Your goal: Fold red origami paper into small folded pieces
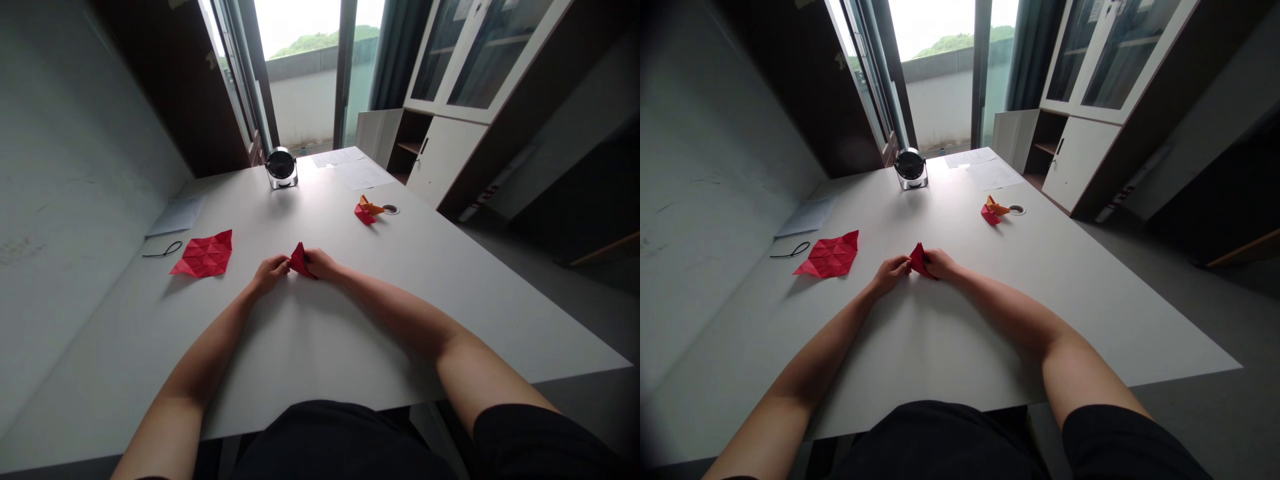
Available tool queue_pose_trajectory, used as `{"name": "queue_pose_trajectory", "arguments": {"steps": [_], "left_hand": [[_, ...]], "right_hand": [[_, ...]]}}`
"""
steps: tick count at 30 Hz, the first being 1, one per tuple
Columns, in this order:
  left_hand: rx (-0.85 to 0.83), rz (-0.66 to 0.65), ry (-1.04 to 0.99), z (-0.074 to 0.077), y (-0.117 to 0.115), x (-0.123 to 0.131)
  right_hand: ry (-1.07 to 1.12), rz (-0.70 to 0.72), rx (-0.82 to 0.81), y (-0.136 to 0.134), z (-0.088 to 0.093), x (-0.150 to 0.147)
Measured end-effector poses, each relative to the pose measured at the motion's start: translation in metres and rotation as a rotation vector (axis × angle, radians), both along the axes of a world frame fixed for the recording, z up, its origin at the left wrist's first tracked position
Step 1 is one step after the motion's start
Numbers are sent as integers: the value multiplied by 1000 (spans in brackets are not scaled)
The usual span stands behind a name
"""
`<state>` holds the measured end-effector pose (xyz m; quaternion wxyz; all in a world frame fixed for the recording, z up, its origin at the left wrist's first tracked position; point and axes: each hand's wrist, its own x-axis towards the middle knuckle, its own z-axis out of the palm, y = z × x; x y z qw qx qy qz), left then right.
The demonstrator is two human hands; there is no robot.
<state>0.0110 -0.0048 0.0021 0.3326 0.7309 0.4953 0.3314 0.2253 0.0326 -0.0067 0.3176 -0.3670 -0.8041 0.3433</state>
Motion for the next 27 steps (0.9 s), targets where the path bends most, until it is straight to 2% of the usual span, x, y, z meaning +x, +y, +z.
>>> {"name": "queue_pose_trajectory", "arguments": {"steps": [19, 27], "left_hand": [[9, -8, 25, -5, 2, 0], [5, -16, 14, -3, 1, 0]], "right_hand": [[7, -4, -24, 4, -6, 1], [11, -2, -24, 3, -5, 0]]}}
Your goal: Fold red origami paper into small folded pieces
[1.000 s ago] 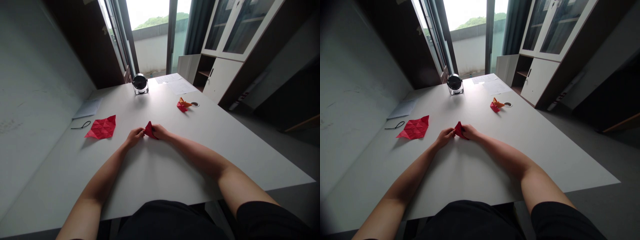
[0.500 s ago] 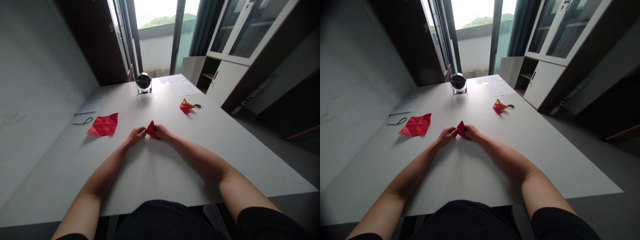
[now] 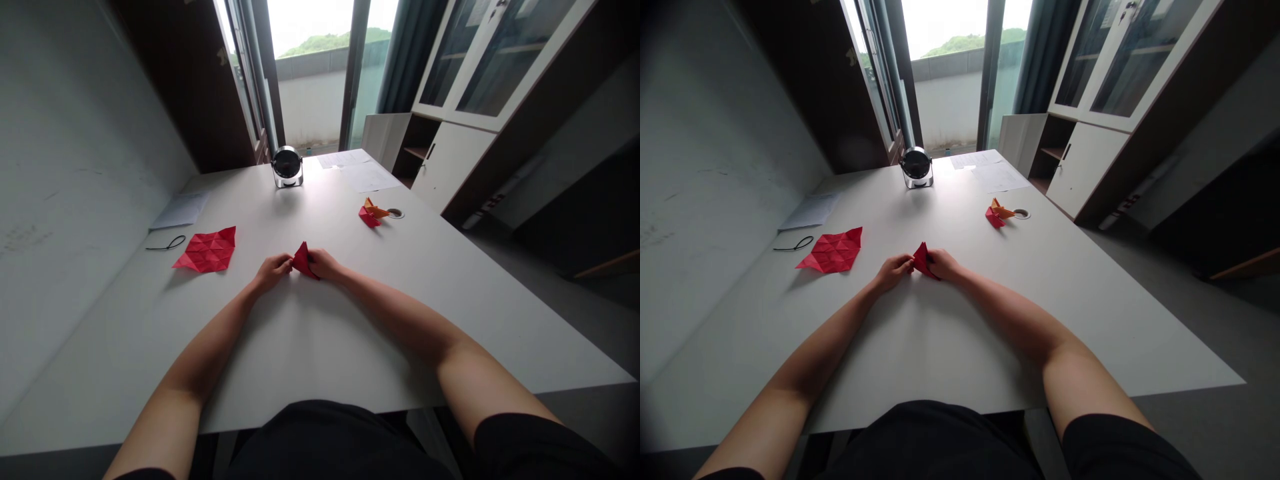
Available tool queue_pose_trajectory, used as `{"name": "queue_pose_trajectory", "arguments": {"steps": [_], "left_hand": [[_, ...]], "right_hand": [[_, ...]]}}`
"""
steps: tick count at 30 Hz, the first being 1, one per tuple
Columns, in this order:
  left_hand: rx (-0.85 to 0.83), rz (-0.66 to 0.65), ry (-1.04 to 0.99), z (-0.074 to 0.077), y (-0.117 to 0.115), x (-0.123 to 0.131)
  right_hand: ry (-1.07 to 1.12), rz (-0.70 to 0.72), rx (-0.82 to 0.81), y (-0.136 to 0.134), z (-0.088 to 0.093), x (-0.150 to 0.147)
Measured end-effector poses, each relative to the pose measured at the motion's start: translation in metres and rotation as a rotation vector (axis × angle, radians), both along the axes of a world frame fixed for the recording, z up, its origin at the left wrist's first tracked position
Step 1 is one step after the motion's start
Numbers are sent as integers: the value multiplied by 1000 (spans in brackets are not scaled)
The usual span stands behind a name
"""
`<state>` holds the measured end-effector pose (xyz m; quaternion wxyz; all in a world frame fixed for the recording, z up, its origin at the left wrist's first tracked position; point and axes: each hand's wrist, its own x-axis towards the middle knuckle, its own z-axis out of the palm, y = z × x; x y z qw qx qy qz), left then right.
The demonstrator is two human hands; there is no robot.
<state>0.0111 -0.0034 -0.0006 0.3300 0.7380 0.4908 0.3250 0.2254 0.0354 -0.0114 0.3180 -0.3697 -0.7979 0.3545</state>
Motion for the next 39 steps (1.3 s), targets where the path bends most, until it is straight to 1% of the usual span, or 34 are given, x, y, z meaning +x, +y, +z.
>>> {"name": "queue_pose_trajectory", "arguments": {"steps": [11, 22, 31, 39], "left_hand": [[8, 2, 15, -1, 0, 0], [-1, 8, 38, 2, -1, 1], [25, 4, 33, 1, -1, -1], [8, 2, 17, 0, 0, -1]], "right_hand": [[-6, 6, 5, 1, 0, 1], [-3, 7, 20, 0, -1, 1], [23, -4, -17, -1, 2, 1], [137, -27, -131, -1, 5, 1]]}}
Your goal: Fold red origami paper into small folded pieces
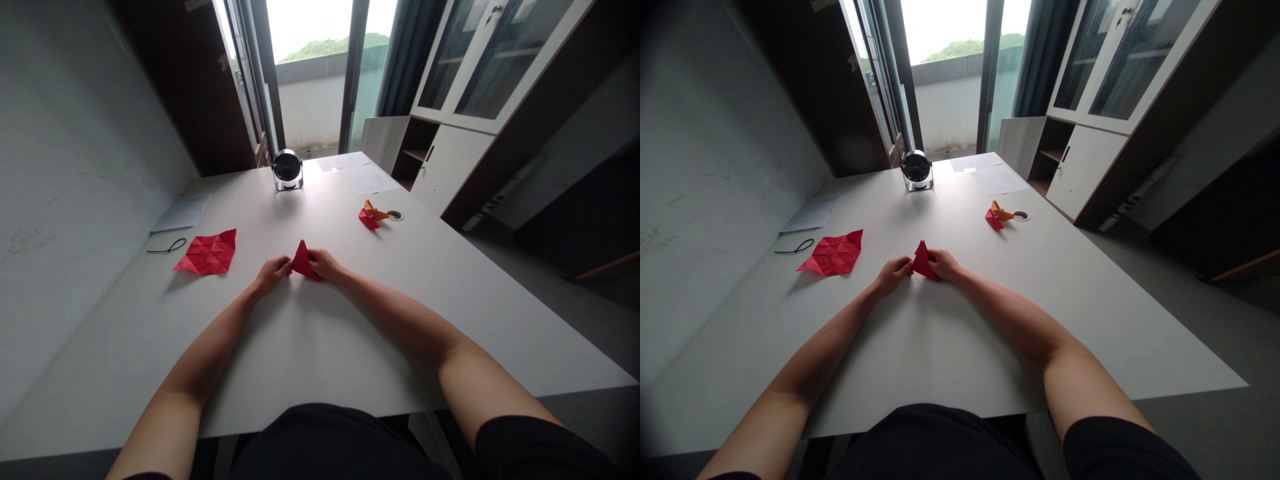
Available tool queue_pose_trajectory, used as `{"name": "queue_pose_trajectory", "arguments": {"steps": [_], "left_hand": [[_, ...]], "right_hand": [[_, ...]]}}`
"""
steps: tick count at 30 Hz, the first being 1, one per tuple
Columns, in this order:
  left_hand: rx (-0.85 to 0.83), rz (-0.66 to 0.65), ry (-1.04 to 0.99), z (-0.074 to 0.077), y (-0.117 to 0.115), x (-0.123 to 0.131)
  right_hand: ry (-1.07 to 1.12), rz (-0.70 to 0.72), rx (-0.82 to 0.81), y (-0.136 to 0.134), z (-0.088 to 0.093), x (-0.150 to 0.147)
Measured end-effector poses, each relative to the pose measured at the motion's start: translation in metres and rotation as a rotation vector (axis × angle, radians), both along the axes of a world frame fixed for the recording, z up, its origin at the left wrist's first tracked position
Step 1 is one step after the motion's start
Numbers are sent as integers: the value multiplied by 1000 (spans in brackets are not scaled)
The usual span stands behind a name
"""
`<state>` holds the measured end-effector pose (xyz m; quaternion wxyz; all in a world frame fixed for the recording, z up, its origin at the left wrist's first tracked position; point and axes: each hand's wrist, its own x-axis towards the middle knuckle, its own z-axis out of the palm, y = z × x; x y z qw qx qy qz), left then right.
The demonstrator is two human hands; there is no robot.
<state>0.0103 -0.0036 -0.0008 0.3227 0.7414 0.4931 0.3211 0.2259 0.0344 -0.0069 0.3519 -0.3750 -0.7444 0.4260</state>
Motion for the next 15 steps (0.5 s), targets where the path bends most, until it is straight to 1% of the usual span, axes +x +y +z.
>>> {"name": "queue_pose_trajectory", "arguments": {"steps": [6, 15], "left_hand": [[-2, 2, -26, -1, -1, 0], [-25, -9, -64, 0, 0, -1]], "right_hand": [[41, 15, -31, -1, 3, 1], [84, -8, -59, 3, 1, 0]]}}
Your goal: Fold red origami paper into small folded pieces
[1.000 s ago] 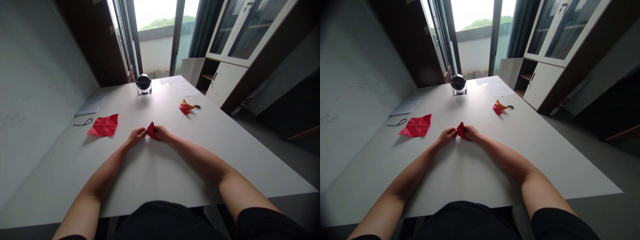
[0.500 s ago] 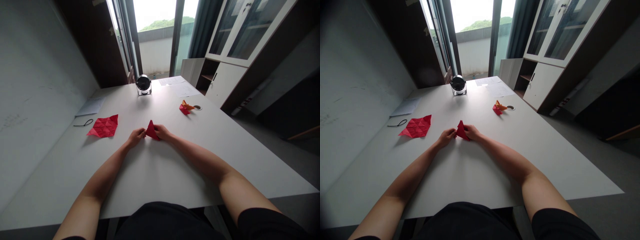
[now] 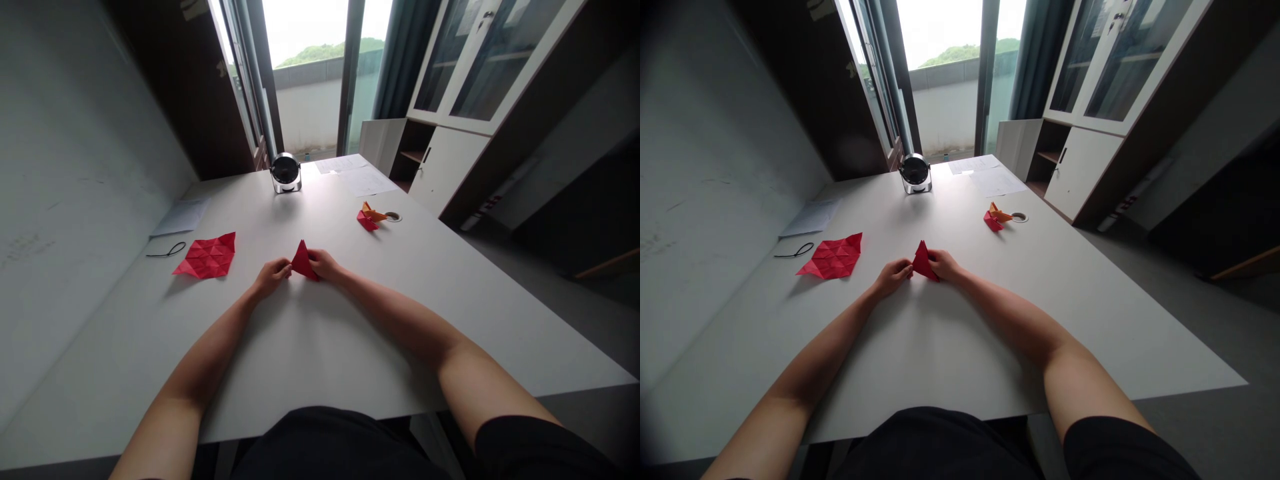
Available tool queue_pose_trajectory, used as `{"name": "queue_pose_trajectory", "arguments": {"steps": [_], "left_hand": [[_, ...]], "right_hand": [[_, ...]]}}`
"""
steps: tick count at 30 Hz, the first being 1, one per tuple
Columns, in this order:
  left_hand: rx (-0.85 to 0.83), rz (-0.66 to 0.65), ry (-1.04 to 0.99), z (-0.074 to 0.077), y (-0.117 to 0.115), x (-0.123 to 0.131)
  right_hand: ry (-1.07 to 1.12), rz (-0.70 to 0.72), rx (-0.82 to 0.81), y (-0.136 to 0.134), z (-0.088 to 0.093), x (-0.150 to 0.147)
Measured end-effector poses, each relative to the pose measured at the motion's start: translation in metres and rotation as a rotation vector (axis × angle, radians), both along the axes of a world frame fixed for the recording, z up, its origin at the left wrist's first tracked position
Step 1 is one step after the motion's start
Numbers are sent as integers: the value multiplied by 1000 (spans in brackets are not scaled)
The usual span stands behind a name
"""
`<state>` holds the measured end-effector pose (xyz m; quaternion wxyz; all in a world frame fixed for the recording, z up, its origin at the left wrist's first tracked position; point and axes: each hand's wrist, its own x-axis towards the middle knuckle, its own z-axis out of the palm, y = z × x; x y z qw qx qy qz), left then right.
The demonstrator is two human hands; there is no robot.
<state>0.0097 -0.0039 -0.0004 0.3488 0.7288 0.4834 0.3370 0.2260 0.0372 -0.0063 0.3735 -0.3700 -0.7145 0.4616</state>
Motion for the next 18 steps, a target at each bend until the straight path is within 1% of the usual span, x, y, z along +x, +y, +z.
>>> {"name": "queue_pose_trajectory", "arguments": {"steps": [3, 8, 13, 18], "left_hand": [[-13, -5, -54, -1, 2, -1], [-39, 5, -141, -4, 5, -3], [-35, 4, -188, -6, 5, -2], [-41, 26, -170, -5, 4, -2]], "right_hand": [[64, 15, -41, 0, 2, 1], [219, 54, -172, -2, 5, 2], [188, 73, -141, -6, 12, 4], [210, 89, -163, -10, 19, 6]]}}
